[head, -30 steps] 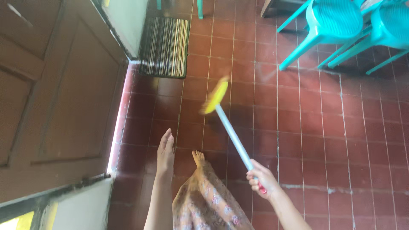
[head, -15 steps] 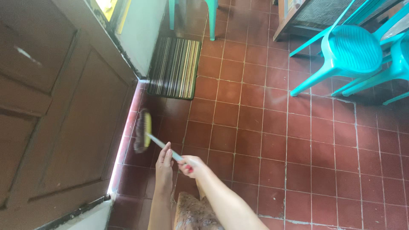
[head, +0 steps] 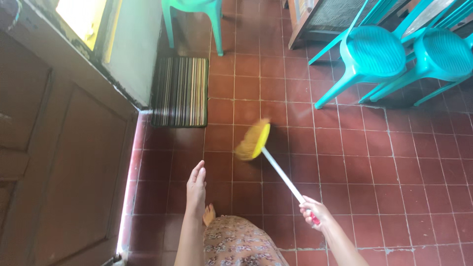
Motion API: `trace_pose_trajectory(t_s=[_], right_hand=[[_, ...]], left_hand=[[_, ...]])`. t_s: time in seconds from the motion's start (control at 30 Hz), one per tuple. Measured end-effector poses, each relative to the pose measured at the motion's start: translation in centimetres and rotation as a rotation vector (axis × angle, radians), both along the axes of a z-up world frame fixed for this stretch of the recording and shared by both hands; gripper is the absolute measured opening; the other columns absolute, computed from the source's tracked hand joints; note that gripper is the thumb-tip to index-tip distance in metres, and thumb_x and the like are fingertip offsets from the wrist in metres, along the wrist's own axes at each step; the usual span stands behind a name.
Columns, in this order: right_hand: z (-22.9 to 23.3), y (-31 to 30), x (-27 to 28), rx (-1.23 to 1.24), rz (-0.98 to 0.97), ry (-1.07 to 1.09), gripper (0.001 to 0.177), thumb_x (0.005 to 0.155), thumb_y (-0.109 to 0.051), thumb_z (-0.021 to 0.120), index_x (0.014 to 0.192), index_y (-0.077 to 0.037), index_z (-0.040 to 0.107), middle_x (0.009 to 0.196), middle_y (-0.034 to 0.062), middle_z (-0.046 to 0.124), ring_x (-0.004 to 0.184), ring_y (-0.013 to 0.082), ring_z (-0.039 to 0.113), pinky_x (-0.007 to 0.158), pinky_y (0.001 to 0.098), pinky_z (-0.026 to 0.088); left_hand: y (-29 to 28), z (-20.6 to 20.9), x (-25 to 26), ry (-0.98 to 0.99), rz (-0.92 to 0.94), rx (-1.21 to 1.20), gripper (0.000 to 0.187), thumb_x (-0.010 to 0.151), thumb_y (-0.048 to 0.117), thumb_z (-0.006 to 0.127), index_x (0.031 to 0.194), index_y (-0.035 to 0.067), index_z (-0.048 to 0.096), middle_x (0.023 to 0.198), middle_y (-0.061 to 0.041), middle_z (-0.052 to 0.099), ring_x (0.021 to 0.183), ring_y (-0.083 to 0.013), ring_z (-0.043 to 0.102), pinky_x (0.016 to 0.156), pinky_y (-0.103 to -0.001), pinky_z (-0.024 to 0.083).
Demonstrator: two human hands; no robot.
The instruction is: The person sweeps a red-tiled floor using a broom, moving around chairs and along the base of walls.
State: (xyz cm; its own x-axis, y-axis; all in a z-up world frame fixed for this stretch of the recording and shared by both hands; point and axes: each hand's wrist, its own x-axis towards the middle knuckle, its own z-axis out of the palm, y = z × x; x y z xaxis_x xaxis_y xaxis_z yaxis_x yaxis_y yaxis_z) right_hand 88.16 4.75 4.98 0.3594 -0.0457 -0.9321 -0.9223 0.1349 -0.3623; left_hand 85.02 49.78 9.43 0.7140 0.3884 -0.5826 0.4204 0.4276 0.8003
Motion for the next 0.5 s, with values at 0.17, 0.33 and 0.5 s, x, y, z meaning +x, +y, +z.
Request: trace_pose_trajectory(t_s=[0.17, 0.33, 0.5], right_hand=[[3.5, 3.6, -0.5, 0.122, -0.021, -0.064, 0.077, 0.09, 0.005, 0.054, 0.16, -0.018, 0.031, 0.077, 0.0075, 0.054, 0.047, 0.0048, 0.04, 0.035, 0.0199, 0.031], [5.9, 11.9, 2.7, 0.606, 0.04, -0.011, 0.067, 0.093, 0.006, 0.05, 0.155, -0.016, 0.039, 0.072, 0.0024, 0.047, 0.042, 0.0002, 0.036, 0.03, 0.0162, 0.027], [3.7, 31.8, 7.6, 0.939, 0.241, 0.031, 0.023, 0.102, -0.003, 0.055, 0.125, -0.003, 0.051, 0.065, -0.0045, 0.043, 0.039, 0.0007, 0.033, 0.029, 0.0181, 0.029]], left_hand=[[1.5, -1.3, 2.9, -0.012, -0.008, 0.014, 0.047, 0.103, 0.032, 0.057, 0.148, 0.018, 0.061, 0.134, 0.002, 0.062, 0.103, -0.0113, 0.046, 0.091, -0.029, 0.039], [4.3, -1.8, 5.5, -0.151, 0.001, 0.04, 0.045, 0.102, 0.028, 0.056, 0.144, 0.011, 0.058, 0.141, 0.0, 0.062, 0.129, -0.0087, 0.053, 0.107, -0.027, 0.039], [8.0, -1.5, 8.6, -0.122, 0.008, 0.052, 0.046, 0.102, 0.027, 0.055, 0.144, 0.01, 0.058, 0.143, -0.002, 0.061, 0.134, -0.0112, 0.052, 0.111, -0.029, 0.038]])
